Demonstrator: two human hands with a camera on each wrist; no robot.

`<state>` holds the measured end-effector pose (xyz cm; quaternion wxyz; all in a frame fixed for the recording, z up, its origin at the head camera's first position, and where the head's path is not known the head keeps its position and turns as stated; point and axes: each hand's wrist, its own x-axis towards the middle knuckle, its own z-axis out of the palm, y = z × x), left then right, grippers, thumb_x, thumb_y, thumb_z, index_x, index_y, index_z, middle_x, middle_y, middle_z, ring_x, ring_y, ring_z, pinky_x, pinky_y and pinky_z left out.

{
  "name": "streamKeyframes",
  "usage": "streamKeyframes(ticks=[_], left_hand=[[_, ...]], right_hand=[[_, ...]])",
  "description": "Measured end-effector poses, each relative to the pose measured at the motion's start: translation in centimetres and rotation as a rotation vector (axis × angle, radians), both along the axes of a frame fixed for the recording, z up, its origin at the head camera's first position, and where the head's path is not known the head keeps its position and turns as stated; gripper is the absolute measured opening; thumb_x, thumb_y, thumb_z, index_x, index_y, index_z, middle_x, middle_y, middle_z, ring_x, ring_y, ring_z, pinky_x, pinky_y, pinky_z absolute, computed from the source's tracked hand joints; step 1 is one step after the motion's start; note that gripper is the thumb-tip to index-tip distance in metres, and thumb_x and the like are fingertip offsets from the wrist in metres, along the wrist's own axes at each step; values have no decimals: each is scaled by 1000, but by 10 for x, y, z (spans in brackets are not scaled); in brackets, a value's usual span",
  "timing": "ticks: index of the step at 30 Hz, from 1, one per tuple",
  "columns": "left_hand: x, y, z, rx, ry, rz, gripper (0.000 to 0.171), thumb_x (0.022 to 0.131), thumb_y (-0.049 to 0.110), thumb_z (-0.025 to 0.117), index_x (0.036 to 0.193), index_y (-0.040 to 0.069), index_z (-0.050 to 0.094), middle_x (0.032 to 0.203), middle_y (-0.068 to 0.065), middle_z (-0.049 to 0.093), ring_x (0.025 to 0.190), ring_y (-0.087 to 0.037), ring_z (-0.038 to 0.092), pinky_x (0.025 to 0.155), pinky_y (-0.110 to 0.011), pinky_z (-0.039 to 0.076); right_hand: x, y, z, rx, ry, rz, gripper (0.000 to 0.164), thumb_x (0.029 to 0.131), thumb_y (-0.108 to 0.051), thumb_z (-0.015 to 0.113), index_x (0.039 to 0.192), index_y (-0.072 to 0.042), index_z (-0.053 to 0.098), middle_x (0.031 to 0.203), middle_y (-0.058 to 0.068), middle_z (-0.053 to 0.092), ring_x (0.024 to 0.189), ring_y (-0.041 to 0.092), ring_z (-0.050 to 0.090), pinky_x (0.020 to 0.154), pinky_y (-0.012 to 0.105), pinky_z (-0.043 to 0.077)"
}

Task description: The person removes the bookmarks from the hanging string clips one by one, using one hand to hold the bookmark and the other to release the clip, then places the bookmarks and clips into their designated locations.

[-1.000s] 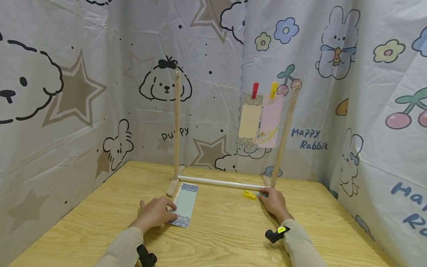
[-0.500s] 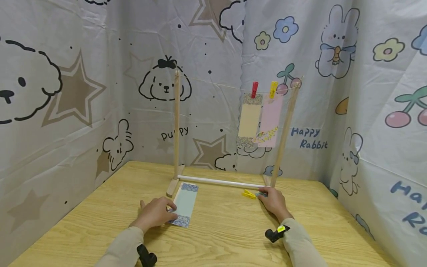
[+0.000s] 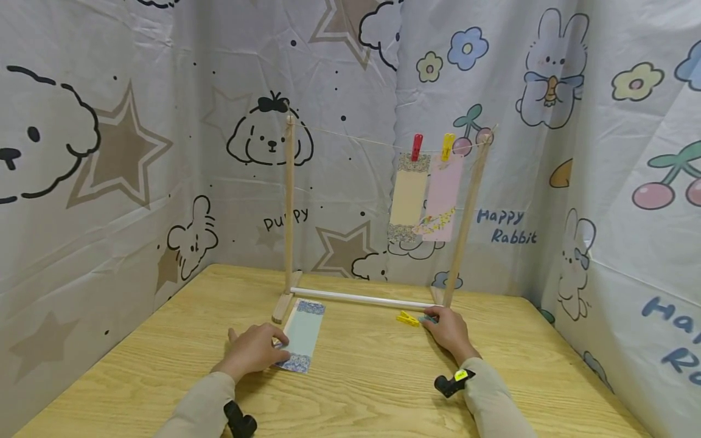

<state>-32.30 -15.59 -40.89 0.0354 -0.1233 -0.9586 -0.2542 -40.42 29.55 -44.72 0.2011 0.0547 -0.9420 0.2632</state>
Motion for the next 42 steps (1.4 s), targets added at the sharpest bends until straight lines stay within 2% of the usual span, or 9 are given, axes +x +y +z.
streamKeyframes(ticks=[6,13,42], left_hand=[[1,0,1,-1,-6,4,22,85,28,87,105,21,81,110,-4,76,117,-44,63,101,-86,-2],[1,1,0,-7,-17,6,22,85,29,87,104,21,81,112,-6,75,117,-44,63,102,-86,-2],[0,2,2,-11,-21,23,21,84,28,87,103,19,81,111,-10,75,118,-47,62,101,-87,-1]], right_hand=[[0,-2,2,1,4,12,27,93,-15,78,118,-4,76,108,14,75,100,36,69,87,56,53],[3,-2,1,-25,-4,8,30,93,-14,78,121,-5,75,107,11,74,99,34,69,87,55,53],[1,-2,1,-14,-5,3,30,93,-16,78,121,-5,74,108,10,74,99,32,70,86,55,52]])
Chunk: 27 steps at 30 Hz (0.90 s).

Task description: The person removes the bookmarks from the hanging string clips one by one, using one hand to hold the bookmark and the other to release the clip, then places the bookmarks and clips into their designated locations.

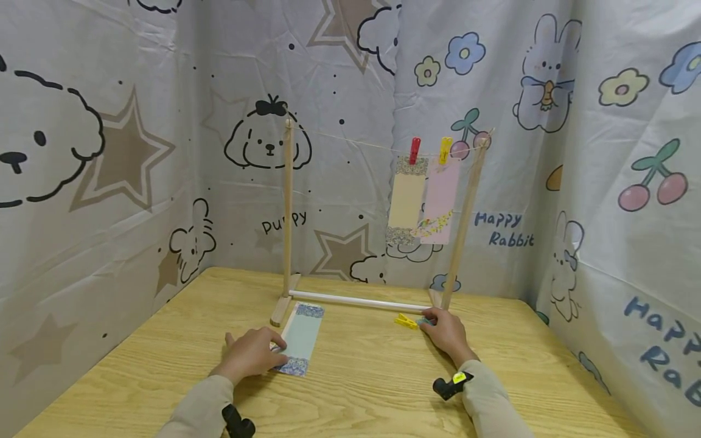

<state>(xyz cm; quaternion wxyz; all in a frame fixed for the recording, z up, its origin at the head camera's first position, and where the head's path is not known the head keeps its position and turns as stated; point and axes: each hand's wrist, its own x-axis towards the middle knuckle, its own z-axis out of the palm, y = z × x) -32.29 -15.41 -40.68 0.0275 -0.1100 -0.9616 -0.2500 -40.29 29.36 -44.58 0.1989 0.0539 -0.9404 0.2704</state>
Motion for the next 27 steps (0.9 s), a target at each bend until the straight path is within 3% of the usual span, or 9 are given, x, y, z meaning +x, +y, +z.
streamKeyframes(ticks=[27], left_hand=[[4,-2,0,3,-1,-5,21,84,28,87,103,20,81,112,-10,75,115,-46,63,101,-87,-2]], right_hand=[[4,-2,0,0,-1,-15,30,93,-16,78,121,-5,75,109,10,74,99,32,70,86,54,53]])
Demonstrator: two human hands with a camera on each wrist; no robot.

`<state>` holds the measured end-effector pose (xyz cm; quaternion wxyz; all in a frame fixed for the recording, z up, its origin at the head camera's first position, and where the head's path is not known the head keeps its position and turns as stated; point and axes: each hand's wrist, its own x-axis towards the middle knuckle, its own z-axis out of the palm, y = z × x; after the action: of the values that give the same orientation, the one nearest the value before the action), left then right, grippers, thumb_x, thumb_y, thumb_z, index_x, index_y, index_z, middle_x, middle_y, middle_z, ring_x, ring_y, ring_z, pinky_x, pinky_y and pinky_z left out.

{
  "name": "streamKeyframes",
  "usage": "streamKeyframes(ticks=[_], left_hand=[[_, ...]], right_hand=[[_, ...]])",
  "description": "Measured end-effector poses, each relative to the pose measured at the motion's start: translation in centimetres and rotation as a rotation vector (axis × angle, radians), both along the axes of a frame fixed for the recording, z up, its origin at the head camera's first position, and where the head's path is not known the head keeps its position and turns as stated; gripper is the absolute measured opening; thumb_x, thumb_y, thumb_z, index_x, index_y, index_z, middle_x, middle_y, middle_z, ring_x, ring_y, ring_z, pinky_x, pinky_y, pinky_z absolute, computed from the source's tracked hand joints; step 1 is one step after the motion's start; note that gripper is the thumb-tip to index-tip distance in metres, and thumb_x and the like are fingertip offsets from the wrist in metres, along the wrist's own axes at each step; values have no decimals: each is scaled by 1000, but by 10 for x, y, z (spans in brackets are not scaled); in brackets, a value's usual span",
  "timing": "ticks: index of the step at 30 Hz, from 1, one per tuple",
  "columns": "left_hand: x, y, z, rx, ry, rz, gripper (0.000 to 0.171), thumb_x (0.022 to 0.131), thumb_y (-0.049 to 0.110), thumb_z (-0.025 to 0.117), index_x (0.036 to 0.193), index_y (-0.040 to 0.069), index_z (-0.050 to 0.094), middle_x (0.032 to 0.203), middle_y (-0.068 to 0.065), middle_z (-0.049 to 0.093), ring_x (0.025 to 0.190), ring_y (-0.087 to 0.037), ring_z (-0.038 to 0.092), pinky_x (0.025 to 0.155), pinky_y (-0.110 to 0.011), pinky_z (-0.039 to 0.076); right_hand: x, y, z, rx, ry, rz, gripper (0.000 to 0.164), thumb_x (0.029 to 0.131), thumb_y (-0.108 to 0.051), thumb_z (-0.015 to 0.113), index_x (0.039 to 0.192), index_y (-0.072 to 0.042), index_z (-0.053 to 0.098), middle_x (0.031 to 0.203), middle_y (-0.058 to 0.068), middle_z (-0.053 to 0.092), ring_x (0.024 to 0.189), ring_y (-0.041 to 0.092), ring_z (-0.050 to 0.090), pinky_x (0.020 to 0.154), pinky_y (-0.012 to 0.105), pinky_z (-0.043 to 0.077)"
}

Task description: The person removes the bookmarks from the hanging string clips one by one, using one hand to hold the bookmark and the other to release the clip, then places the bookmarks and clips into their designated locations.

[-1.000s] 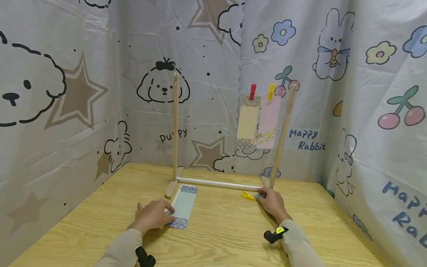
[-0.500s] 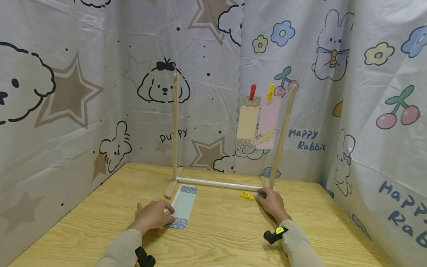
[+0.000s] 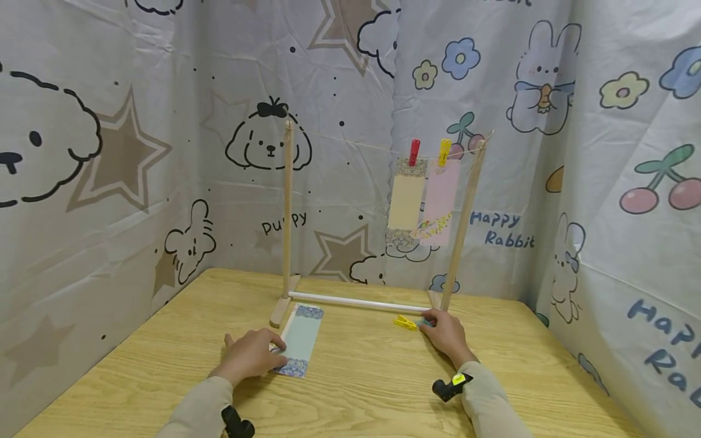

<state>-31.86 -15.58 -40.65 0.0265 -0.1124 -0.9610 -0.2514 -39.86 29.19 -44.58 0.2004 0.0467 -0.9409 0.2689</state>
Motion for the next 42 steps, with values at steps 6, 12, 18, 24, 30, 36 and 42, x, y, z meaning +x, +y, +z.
streamKeyframes(ticks=[6,12,18,24,30,36,42], left_hand=[[-1,-1,-2,3,-6,3,21,84,28,87,102,20,81,112,-9,75,115,-46,63,101,-87,-2],[-2,-1,-4,5,-5,2,20,84,29,87,102,21,81,113,-9,74,115,-46,63,101,-86,-3],[-2,-1,-5,1,2,4,19,84,29,87,101,22,81,113,-10,74,115,-46,63,101,-87,-2],[-3,-1,-4,2,7,4,19,84,28,87,101,21,81,114,-11,74,117,-48,62,101,-87,-2],[-3,-1,-4,4,6,1,19,85,29,87,101,21,81,112,-9,75,115,-46,63,101,-87,-3],[-3,-1,-3,5,0,1,20,84,29,87,102,22,81,111,-8,75,115,-45,64,101,-87,-3],[-1,0,-1,5,-4,5,20,85,28,87,103,21,81,109,-8,75,114,-46,63,101,-87,-3]], right_hand=[[1,-1,-1,-3,4,0,31,93,-16,78,121,-4,74,109,11,74,99,32,70,86,54,53],[2,-1,-1,-4,9,3,31,92,-16,78,121,-4,74,108,11,74,99,33,70,86,55,53],[2,0,-2,0,14,5,32,92,-17,79,121,-4,74,108,10,75,98,32,70,85,54,53],[0,0,-2,-3,15,1,31,92,-17,79,120,-4,75,107,9,75,98,32,70,85,53,53],[-1,1,-2,-11,15,3,31,92,-17,79,120,-4,75,108,10,75,99,32,70,86,54,53],[-1,0,-1,-12,12,2,31,92,-17,78,120,-4,75,108,10,74,100,32,70,87,54,53],[0,-1,1,-14,12,2,32,92,-16,78,120,-4,75,108,10,74,100,33,70,87,54,53]])
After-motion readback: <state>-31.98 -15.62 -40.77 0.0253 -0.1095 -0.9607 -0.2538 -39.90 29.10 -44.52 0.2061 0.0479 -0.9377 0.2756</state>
